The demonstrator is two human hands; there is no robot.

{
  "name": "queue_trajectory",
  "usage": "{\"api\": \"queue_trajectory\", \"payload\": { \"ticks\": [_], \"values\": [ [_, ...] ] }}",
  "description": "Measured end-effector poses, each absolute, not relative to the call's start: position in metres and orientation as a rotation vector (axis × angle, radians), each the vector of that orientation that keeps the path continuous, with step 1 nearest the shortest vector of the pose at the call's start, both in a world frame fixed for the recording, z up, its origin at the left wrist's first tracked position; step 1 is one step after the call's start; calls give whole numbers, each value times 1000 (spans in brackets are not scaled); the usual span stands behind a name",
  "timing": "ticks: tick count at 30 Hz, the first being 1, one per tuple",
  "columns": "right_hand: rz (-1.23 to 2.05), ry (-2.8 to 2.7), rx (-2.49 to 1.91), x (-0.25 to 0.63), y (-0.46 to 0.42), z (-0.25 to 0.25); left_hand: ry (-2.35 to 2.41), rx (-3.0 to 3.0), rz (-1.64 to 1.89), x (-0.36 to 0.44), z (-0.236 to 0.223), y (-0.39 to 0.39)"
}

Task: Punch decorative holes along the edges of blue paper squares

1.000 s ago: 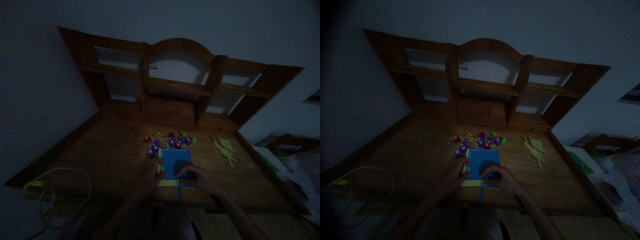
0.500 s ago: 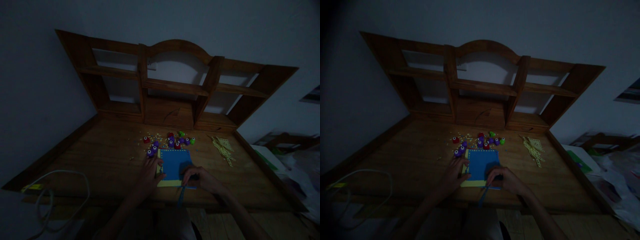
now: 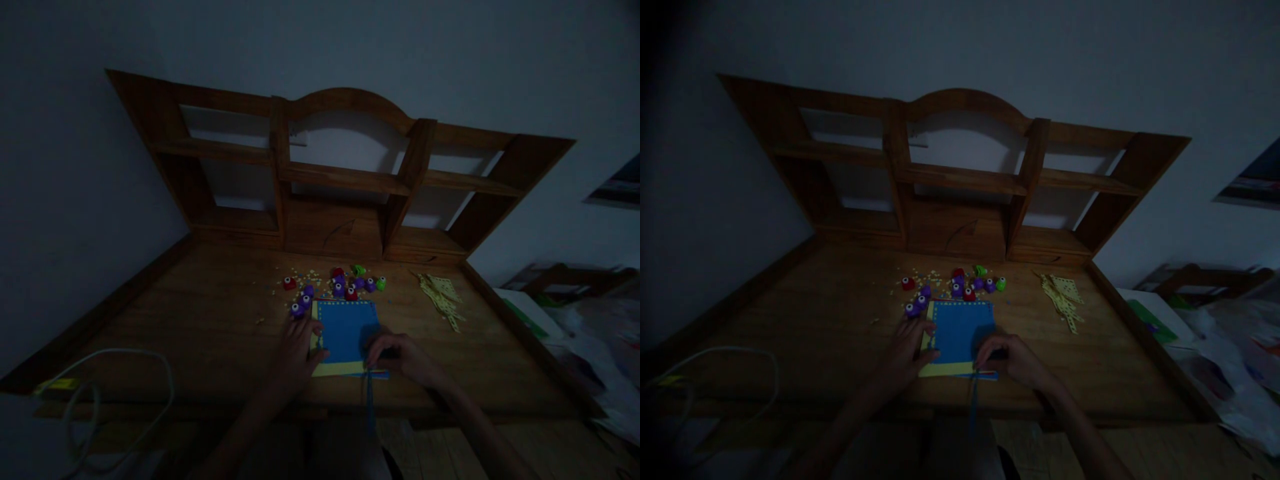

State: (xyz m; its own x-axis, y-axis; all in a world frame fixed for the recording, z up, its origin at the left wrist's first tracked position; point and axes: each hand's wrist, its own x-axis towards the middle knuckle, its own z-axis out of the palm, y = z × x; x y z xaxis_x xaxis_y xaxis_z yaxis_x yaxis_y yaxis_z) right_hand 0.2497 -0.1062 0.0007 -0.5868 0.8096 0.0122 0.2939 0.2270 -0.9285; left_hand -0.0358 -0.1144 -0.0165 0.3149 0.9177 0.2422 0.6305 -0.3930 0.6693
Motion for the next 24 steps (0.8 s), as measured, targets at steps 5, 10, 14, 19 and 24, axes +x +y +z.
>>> {"api": "queue_trajectory", "payload": {
  "ticks": [5,10,14,19,24],
  "values": [
    [1474,-1897,-1014,268,-107,-2,1380,2173,846,-36,-15,-114],
    [1249,-1518,-1158,269,-98,1,1489,2299,923,-25,-18,-122],
    [1222,-1413,-1151,233,-69,21,1347,2417,908,-7,-36,-140],
    [1262,-1479,-1025,153,-11,34,1212,2513,760,11,-53,-163],
    [1083,-1548,-1073,95,30,27,1279,2625,733,17,-53,-169]
  ]
}}
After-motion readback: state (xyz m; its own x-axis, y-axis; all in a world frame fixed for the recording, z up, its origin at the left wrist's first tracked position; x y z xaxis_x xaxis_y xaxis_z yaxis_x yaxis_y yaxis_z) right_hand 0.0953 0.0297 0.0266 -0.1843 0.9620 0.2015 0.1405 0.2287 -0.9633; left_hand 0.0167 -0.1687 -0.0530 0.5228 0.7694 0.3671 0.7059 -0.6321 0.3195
